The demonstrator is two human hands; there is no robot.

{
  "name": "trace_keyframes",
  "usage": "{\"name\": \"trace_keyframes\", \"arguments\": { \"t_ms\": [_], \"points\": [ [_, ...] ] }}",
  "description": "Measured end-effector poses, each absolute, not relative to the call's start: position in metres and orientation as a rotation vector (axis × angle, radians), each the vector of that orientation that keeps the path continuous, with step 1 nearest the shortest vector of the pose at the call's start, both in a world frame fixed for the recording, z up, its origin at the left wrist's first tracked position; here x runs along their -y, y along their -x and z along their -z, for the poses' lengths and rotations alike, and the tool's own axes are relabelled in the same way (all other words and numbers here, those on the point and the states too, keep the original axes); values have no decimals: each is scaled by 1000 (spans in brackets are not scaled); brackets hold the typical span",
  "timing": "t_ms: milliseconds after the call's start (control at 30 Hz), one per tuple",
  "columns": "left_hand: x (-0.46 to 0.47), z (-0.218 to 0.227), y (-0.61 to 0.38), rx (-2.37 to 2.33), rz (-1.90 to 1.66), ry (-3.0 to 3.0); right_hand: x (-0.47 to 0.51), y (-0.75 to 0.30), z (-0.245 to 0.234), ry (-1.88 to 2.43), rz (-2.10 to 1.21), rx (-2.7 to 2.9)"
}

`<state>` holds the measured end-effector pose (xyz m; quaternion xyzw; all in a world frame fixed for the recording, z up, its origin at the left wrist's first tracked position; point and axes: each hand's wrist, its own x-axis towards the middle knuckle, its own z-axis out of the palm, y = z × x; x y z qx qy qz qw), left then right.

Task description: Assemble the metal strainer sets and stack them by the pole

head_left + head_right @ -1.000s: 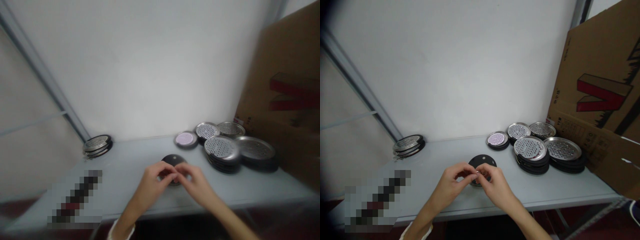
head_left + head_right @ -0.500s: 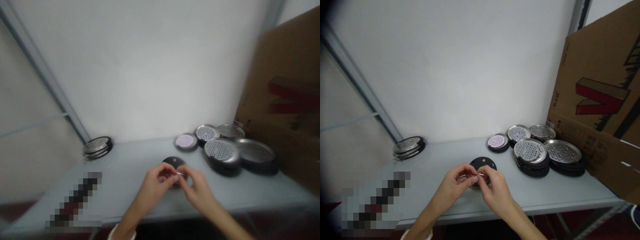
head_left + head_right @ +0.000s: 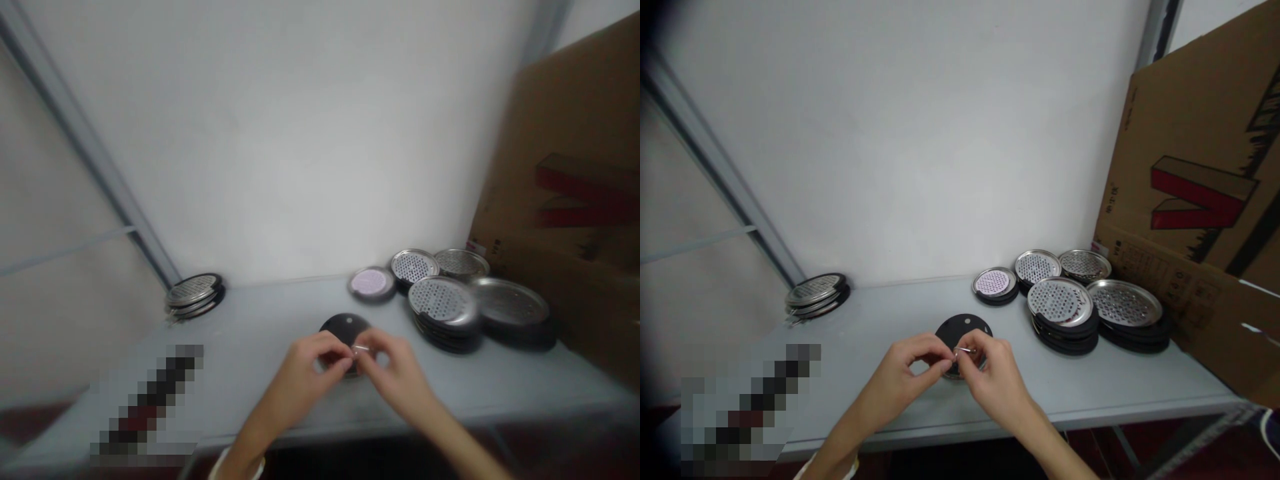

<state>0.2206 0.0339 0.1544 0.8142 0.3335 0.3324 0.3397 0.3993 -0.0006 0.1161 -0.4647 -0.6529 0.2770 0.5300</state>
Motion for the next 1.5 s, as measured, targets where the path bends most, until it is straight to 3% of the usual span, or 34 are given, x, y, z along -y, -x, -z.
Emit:
{"name": "trace_keyframes", "arguments": {
  "t_ms": [500, 1500],
  "points": [
    [-36, -145, -221, -758, -963, -2366, -7, -398, -100, 1130, -976, 1317],
    [-44, -120, -230, -795, -1181, -2493, -12, -395, -92, 1183, -979, 1214]
  ]
}}
